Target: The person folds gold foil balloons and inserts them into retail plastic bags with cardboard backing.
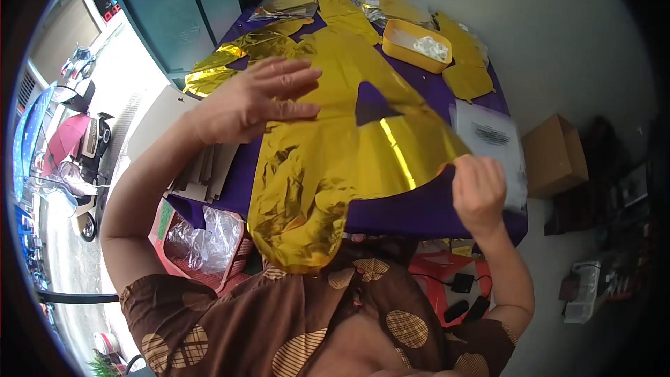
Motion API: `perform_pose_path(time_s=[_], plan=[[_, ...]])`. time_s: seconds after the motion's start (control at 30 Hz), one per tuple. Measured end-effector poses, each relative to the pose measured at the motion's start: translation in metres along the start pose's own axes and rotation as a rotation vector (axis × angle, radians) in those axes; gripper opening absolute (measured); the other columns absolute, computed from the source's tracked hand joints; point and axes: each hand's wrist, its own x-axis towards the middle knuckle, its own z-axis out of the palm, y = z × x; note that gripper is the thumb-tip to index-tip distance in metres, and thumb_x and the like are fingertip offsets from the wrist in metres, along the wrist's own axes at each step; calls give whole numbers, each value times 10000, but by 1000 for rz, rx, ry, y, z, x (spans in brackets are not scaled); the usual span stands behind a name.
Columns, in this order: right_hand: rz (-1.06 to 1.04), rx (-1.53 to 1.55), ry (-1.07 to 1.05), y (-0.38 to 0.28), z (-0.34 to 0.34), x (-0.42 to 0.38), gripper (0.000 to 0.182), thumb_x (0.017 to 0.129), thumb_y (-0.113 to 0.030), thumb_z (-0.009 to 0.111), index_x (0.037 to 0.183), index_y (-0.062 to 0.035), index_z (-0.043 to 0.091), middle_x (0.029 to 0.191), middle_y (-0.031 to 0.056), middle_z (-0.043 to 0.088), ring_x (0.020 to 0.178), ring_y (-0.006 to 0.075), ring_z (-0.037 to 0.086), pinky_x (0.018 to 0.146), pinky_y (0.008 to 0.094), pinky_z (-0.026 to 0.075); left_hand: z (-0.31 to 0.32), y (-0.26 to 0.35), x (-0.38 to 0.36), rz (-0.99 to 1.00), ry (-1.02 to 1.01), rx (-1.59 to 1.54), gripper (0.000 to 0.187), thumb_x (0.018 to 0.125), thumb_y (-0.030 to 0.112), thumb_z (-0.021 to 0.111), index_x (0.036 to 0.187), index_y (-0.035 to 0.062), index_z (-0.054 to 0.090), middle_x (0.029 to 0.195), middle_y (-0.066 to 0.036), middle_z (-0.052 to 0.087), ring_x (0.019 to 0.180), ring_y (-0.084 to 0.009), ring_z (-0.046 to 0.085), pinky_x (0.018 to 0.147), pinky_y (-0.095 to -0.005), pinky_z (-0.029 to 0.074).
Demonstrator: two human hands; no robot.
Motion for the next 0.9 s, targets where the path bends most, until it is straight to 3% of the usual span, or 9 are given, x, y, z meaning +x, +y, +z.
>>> perform_pose_path(time_s=[0.13,0.23,0.27,0.33,0.43,0.47,0.6,0.77,0.9], plan=[[-33,78,-219,-27,20,-24,173,755,-63,719,878,-12,608,775,86,568,729,265,556,683,392,455,34,-5,-15,-143,-278,124,697,825,-8,648,1452,277,536,1611,-148,329,1512,-352,263,1233,-530,262],[15,238,-332,-44,23,-21,184,764,-119,742,853,-40,601,768,77,546,744,261,541,709,384,447,39,-6,-26,-312,-564,248,573,920,100,514,1486,184,487,1600,-204,334,1510,-354,273,1247,-515,203],[44,276,-408,-46,19,-19,269,796,-212,759,942,-29,628,879,109,600,847,280,566,765,393,453,41,-4,-24,-342,-549,226,557,929,102,505,1485,137,476,1599,-219,326,1511,-360,265,1247,-509,201],[89,350,-442,-44,15,-11,384,826,-254,741,1082,7,623,1056,163,622,990,332,578,857,436,465,44,4,-16,-405,-520,181,540,946,107,488,1481,44,454,1597,-249,309,1514,-372,251,1249,-495,198],[77,392,-438,-36,27,-2,515,879,-325,704,1233,29,584,1274,211,576,1177,372,535,962,475,445,50,20,3,-421,-574,75,681,878,15,580,1525,23,367,1615,-252,255,1529,-379,189,1258,-484,188],[61,395,-428,-33,36,0,549,898,-349,690,1274,31,565,1339,222,547,1235,380,510,991,484,433,58,25,9,-408,-583,20,650,950,180,580,1527,-1,340,1617,-262,238,1525,-392,192,1251,-491,186],[-1,358,-557,-23,75,7,646,963,-434,588,1454,-33,465,1528,237,389,1435,421,330,1149,518,318,76,45,32,-366,-697,14,710,981,410,560,1517,-4,346,1595,-263,283,1507,-393,244,1231,-509,214],[13,335,-611,-27,109,-14,685,974,-497,544,1476,-44,439,1541,254,365,1445,444,305,1169,541,274,94,38,40,-285,-686,13,722,977,474,559,1497,9,374,1572,-245,328,1485,-385,296,1200,-536,253],[62,324,-642,-26,107,-20,699,968,-507,550,1472,-36,439,1543,273,350,1438,463,307,1170,542,269,103,20,41,-206,-541,-88,589,959,380,604,1420,32,487,1399,-213,507,1356,-357,465,1126,-530,357]])
